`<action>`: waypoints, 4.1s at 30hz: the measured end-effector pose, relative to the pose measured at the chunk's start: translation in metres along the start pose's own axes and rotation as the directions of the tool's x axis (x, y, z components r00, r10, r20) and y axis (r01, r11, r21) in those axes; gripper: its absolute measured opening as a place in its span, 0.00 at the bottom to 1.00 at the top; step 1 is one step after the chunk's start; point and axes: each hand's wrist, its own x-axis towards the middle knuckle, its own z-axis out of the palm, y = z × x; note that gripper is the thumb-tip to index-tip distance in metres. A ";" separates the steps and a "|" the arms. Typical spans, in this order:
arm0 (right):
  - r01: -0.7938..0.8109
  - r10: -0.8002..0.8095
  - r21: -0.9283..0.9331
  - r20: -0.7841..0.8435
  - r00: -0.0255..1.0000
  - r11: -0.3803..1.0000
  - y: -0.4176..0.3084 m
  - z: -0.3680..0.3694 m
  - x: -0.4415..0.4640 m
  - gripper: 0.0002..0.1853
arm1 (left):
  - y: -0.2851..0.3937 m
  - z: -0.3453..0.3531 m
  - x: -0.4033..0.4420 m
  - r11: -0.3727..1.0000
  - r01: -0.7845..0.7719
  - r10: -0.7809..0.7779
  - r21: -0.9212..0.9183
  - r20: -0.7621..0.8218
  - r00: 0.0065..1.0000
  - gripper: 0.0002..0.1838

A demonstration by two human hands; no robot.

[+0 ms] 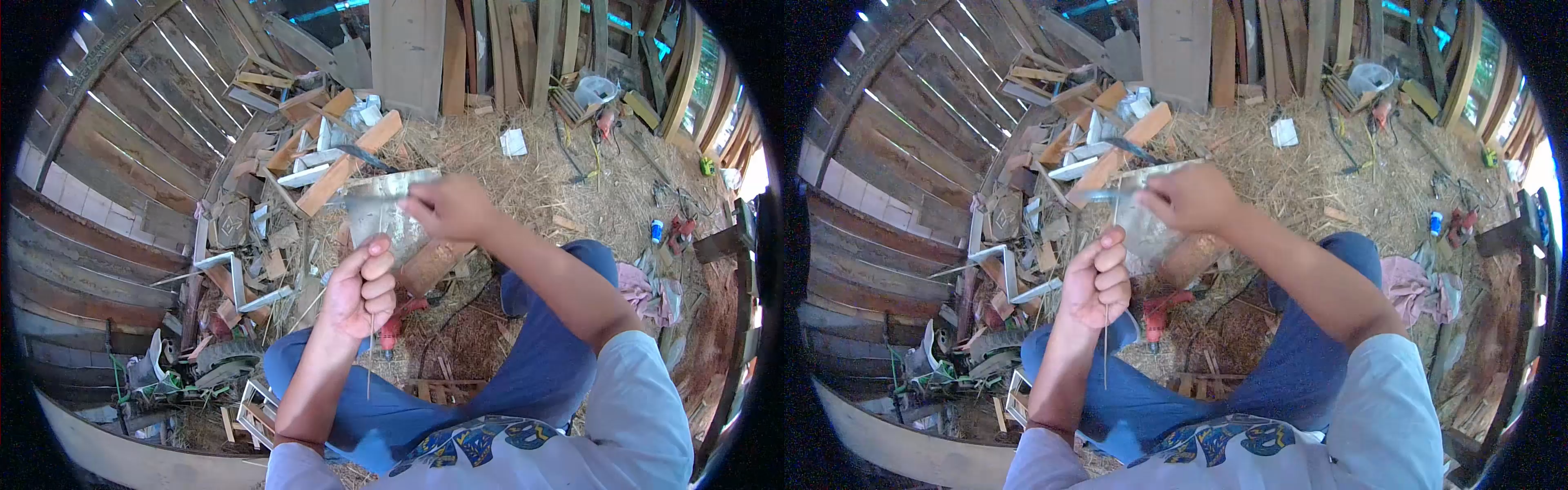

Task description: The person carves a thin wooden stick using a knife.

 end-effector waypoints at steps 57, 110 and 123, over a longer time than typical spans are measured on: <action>-0.084 0.086 -0.020 0.124 0.989 0.996 -0.006 -0.006 -0.002 0.23 | 0.000 0.012 -0.001 0.813 -0.041 0.237 0.581 -0.265 0.935 0.05; -0.150 0.171 0.115 -0.202 0.964 0.982 0.025 0.000 0.005 0.21 | -0.020 0.040 0.010 0.657 -0.049 0.354 0.752 -0.250 0.901 0.06; -0.462 0.525 0.873 0.321 0.788 0.159 0.020 -0.019 0.015 0.20 | -0.026 0.036 0.024 0.507 -0.085 0.477 0.858 -0.197 0.857 0.06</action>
